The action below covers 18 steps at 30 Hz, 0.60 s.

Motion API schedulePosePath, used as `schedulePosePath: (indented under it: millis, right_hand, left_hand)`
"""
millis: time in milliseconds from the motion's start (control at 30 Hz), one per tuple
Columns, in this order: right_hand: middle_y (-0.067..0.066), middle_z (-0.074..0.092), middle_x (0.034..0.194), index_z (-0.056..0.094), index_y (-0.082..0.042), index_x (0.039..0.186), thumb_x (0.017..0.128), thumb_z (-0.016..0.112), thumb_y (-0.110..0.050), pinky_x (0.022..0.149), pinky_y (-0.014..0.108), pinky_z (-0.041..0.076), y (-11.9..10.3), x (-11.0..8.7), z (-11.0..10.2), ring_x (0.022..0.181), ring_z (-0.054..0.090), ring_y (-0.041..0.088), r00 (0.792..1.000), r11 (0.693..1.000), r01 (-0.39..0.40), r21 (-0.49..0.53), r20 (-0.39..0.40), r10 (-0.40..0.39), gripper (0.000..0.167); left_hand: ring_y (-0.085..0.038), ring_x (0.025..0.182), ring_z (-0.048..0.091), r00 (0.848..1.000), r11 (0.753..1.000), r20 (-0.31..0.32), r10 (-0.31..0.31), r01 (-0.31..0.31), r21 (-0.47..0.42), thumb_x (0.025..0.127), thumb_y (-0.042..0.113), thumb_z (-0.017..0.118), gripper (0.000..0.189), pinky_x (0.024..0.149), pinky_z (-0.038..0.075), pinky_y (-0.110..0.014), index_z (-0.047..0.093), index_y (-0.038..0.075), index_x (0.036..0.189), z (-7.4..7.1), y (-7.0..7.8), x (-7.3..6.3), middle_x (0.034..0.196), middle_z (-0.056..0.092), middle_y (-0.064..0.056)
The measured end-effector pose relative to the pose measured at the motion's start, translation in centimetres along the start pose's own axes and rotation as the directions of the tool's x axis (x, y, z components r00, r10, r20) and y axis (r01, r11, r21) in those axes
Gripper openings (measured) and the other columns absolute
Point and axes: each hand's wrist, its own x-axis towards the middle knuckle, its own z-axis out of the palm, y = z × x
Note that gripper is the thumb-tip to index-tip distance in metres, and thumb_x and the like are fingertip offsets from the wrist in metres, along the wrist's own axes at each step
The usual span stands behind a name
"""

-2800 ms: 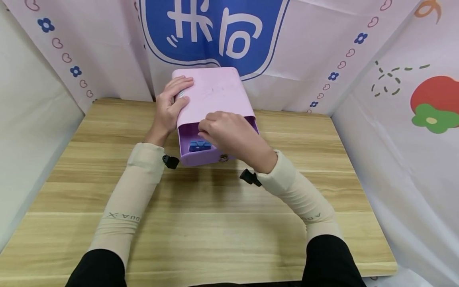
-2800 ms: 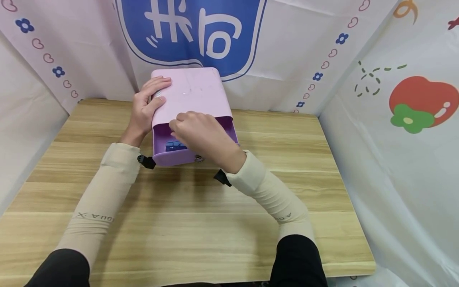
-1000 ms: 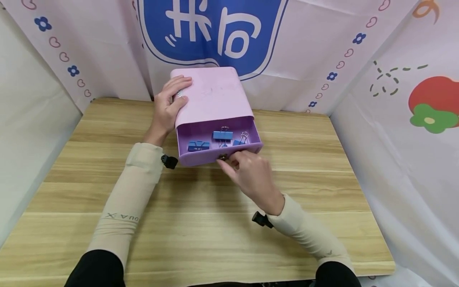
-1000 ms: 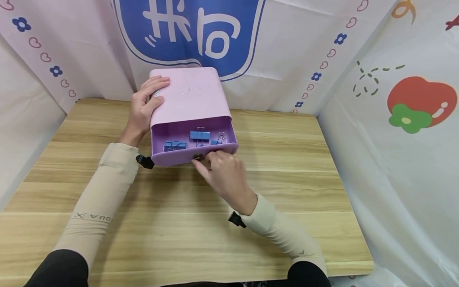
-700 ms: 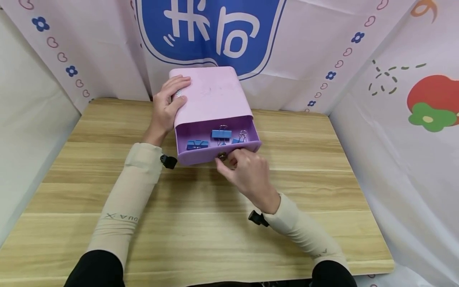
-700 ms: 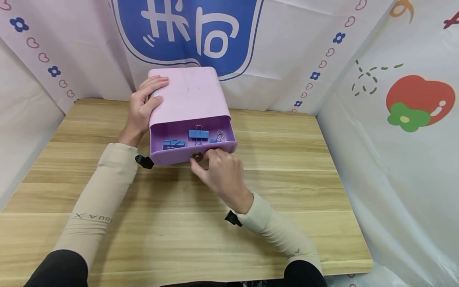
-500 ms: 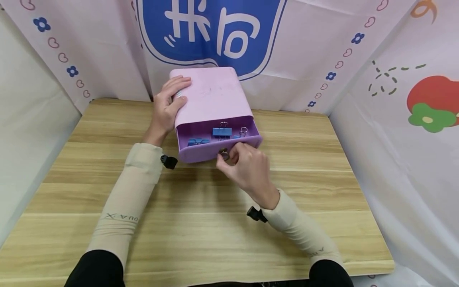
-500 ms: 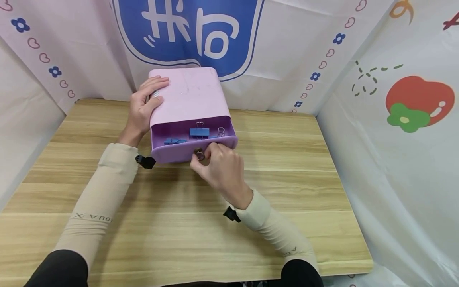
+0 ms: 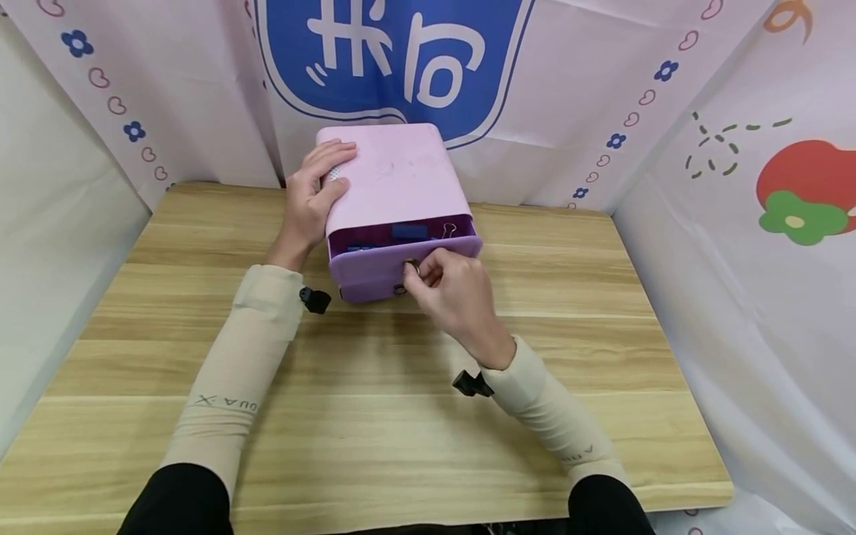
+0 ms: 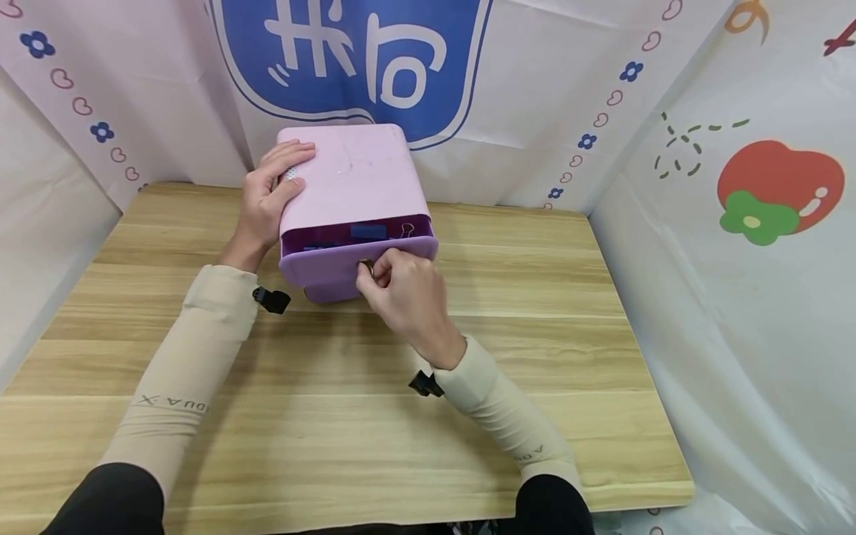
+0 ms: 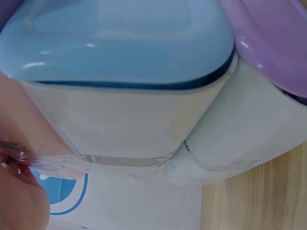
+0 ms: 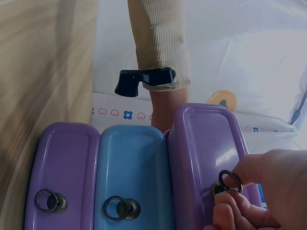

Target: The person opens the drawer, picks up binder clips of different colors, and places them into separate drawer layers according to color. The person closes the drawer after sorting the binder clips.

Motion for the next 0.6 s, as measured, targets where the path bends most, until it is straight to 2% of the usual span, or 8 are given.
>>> schedulePosePath:
  millis: [233,600]
  right_hand:
    - [0.001,0.071,0.066,0.068,-0.009,0.071,0.090,0.076,-0.018,0.055,0.024,0.053,0.3,0.9,0.4,0.056,0.063,0.009,1.000,1.000,-0.002,0.020,0.006,0.002,0.022]
    - [0.002,0.071,0.066,0.068,-0.008,0.072,0.091,0.076,-0.016,0.055,0.026,0.054,0.6,1.9,1.0,0.056,0.064,0.011,1.000,1.000,0.004,0.018,-0.003,-0.004,0.022]
  left_hand:
    - [-0.020,0.149,0.048,1.000,1.000,0.013,-0.007,0.007,0.000,0.089,0.021,0.059,0.048,0.130,0.026,-0.029,0.074,0.005,0.131,-0.1,0.1,0.0,0.145,0.068,-0.011]
    - [-0.019,0.150,0.048,1.000,1.000,0.014,-0.015,0.015,0.005,0.088,0.022,0.059,0.049,0.130,0.025,-0.029,0.074,0.006,0.131,-0.2,-0.1,0.0,0.145,0.068,-0.010]
